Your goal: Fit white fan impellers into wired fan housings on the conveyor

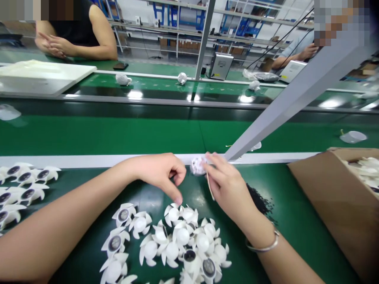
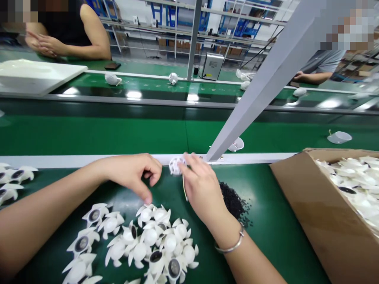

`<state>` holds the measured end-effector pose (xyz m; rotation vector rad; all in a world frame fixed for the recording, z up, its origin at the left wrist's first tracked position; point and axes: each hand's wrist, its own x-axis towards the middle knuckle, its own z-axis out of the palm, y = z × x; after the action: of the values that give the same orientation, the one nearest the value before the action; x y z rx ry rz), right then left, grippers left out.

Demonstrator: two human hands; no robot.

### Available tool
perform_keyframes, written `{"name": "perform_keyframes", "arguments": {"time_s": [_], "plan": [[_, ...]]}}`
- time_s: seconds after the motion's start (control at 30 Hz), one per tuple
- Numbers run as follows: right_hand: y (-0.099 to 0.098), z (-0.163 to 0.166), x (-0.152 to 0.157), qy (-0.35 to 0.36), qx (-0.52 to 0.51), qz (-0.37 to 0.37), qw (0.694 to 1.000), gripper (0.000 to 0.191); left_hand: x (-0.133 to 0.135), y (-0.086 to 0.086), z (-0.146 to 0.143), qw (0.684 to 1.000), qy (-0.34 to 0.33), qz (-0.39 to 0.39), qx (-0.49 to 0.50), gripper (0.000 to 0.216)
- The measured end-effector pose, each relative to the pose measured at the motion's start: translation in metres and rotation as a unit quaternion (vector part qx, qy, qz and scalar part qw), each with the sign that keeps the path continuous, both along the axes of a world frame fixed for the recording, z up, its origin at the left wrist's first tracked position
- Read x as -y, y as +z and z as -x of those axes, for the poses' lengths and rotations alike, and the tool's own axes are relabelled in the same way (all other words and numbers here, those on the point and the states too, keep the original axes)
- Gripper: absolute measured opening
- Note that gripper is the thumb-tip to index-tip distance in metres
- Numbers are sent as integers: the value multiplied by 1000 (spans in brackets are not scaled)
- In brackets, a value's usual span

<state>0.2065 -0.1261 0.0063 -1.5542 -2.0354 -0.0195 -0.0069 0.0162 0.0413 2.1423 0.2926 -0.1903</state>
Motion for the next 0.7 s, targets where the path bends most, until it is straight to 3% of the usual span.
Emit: {"name": "perform_keyframes", "arguments": {"time_s": [0.07,0.13,0.23,0.3,0.37,0.7], "plan": [[4,-9,2,-115,33,-33,992,49,7,11,1,998,-32,-35,-35,44],[11,-23,7,-159,49,-22,986,42,16,18,0,994,-44,-79,-59,46],[23,-44,19,-98,55,131,985,16,24,20,-3,990,-60,-97,-86,42],[28,-50,27,-53,44,257,964,19,26,19,-5,990,-65,-82,-93,37],[31,-49,32,-45,41,332,941,22,25,18,-6,991,-65,-67,-100,34],[40,-13,38,-116,187,394,892,26,23,22,-5,989,-55,-77,-113,22]]}}
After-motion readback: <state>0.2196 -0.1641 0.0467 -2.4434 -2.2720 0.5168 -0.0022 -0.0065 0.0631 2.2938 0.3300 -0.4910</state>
